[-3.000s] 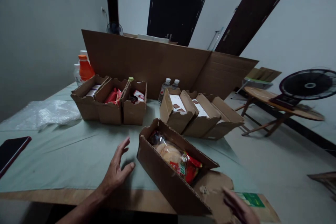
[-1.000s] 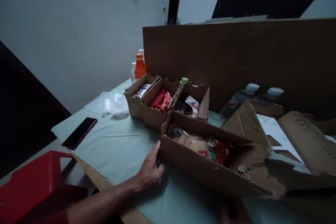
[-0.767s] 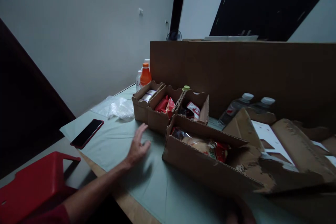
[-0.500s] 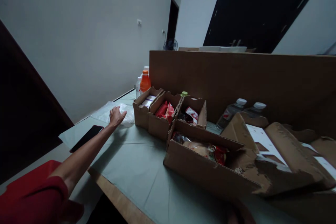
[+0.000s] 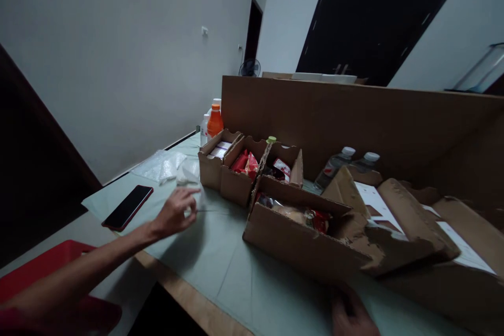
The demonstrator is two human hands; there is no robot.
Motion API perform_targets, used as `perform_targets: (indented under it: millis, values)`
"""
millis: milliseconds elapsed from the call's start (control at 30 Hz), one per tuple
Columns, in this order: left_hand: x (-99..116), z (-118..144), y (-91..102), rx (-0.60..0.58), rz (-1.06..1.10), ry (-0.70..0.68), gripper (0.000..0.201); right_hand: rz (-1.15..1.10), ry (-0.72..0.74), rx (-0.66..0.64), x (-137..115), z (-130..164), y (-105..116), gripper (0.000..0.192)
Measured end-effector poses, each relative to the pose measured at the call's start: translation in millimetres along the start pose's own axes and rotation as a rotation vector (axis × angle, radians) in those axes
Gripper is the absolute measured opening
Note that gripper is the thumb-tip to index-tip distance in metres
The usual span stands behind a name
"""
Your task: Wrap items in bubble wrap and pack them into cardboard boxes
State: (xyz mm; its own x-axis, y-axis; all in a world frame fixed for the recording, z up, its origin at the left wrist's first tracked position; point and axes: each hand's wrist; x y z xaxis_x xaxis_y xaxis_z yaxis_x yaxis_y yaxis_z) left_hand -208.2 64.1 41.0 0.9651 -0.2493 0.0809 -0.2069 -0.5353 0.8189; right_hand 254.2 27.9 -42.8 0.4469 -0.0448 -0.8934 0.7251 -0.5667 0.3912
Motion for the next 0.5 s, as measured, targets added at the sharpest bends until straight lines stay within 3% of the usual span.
perform_targets:
  millis: [133,267,400,500]
  values:
    - [55.8,57.4,-5.7,0.003,0.025,-0.544,0.007,-0.091,0.072,0.141,-11.6,17.5,0.2,0.05]
    - [89.6,80.6,-5.1,-0.184,0.044,-0.877,0.006,-0.17,0.211,0.23,-32.1,51.6,10.0,0.041]
    - [102.1,80.0,1.0,-0.351,0.06,-0.994,0.006,-0.165,0.552,0.125,-71.8,103.3,22.3,0.021]
    - [106.4,80.9,3.8,-0.435,0.093,-0.962,0.008,-0.138,0.829,-0.09,-107.9,145.0,10.3,0.026]
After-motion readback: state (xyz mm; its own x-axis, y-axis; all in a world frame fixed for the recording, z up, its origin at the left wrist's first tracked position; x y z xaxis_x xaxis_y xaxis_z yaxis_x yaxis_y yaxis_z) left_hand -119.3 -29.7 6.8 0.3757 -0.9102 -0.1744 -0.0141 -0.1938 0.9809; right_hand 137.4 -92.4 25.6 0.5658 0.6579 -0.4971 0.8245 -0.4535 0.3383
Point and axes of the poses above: each hand's wrist, its own z-axis away from the middle knuckle, its own y-axis out of the back of the hand, x = y × z, and after that the axes turned 15 degrees about -z, right-handed
